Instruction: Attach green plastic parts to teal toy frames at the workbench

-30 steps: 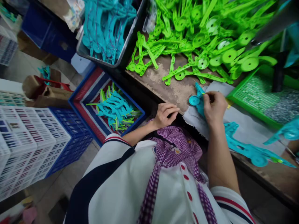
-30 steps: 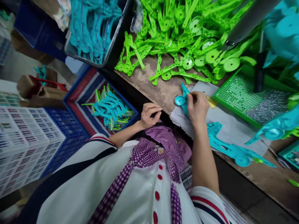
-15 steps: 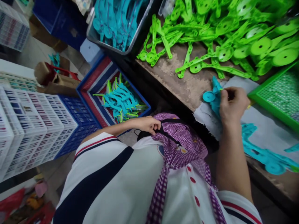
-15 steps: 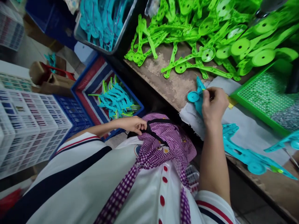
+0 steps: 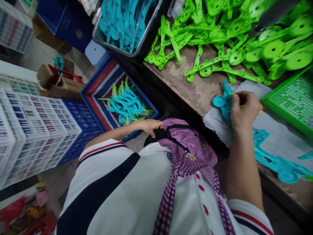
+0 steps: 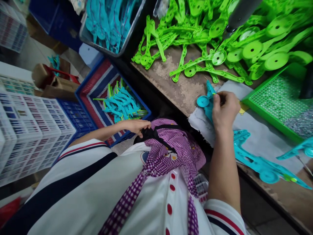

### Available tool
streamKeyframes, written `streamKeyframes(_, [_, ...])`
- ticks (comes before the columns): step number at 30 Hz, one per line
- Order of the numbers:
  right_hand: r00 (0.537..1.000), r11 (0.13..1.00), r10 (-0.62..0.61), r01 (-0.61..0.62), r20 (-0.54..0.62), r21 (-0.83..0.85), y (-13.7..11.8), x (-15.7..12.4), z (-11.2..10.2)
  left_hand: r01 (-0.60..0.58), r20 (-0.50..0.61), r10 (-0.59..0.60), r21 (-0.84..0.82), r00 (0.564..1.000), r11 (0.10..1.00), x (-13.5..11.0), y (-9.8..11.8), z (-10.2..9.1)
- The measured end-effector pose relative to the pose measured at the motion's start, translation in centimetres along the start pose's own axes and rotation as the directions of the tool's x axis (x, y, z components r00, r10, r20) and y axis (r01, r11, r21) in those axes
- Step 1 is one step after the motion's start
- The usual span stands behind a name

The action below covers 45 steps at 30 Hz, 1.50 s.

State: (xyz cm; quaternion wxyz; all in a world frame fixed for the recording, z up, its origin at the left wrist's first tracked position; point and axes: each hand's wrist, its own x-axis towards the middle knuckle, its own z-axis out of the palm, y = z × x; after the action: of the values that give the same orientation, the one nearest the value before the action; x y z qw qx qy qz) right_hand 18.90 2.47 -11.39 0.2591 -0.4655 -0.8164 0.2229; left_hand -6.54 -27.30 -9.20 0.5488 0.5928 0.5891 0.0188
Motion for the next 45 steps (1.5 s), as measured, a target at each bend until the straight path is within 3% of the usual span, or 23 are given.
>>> streamKeyframes(3, [1.000,1.000,-0.009,0.009,-0.011,0.018,0.0,0.0,0.1,-0.028,0.004,0.028,-0.048,1.000,0.998,0.0,0.1,-1.0])
streamKeyframes(5, [1.000,0.999,-0.017,0.017,-0.012,0.031,0.1,-0.1,0.1,-0.081,-0.005,0.081,-0.071,0.997,0.994,0.2,0.7,-2.7])
streamKeyframes(8, [1.000,0.999,-0.010,0.010,-0.007,0.037,0.0,0.0,-0.1,-0.186,-0.144,0.180,-0.032,0.973,0.982,1.8,2.4,-6.3])
streamKeyframes(11, [1.000,0.999,0.001,-0.001,0.016,0.045,-0.4,0.0,-0.2,-0.293,-0.388,0.292,0.058,0.874,0.954,6.5,4.9,-9.5])
streamKeyframes(14, [1.000,0.995,-0.009,0.006,0.030,0.095,-0.8,0.0,-0.1,-0.377,-0.482,0.406,0.162,0.776,0.912,13.1,7.6,-10.9])
streamKeyframes(17, [0.999,0.973,0.042,-0.037,-0.016,0.226,-1.0,-0.4,-0.4,-0.392,-0.495,0.454,0.231,0.741,0.891,18.4,9.5,-10.8])
streamKeyframes(19, [0.994,0.948,0.095,-0.073,-0.056,0.309,-1.3,-0.9,-1.7,-0.368,-0.511,0.440,0.242,0.738,0.898,20.1,10.1,-10.2])
streamKeyframes(23, [0.990,0.953,0.096,-0.062,-0.101,0.295,-2.2,-1.6,-5.7,-0.340,-0.544,0.417,0.242,0.728,0.909,20.2,10.2,-9.2])
streamKeyframes(25, [0.997,0.970,0.056,-0.041,-0.055,0.241,-2.3,-1.3,-6.7,-0.347,-0.551,0.430,0.254,0.715,0.903,19.9,10.1,-8.9])
streamKeyframes(30, [0.990,0.983,0.007,-0.032,0.138,0.179,-0.8,0.2,-4.0,-0.310,-0.565,0.414,0.275,0.714,0.910,20.0,10.2,-8.6])
streamKeyframes(33, [0.990,0.990,-0.003,-0.017,0.143,0.141,-0.2,0.2,-2.4,-0.313,-0.546,0.426,0.292,0.721,0.904,20.2,10.2,-8.7])
streamKeyframes(39, [0.988,0.998,-0.038,0.031,0.151,0.048,-0.6,0.1,-2.4,-0.329,-0.523,0.436,0.290,0.732,0.899,20.4,10.1,-9.0])
streamKeyframes(45, [0.989,0.993,-0.038,0.021,0.141,0.117,0.0,0.5,-1.7,-0.321,-0.506,0.430,0.291,0.748,0.901,20.4,10.1,-9.0])
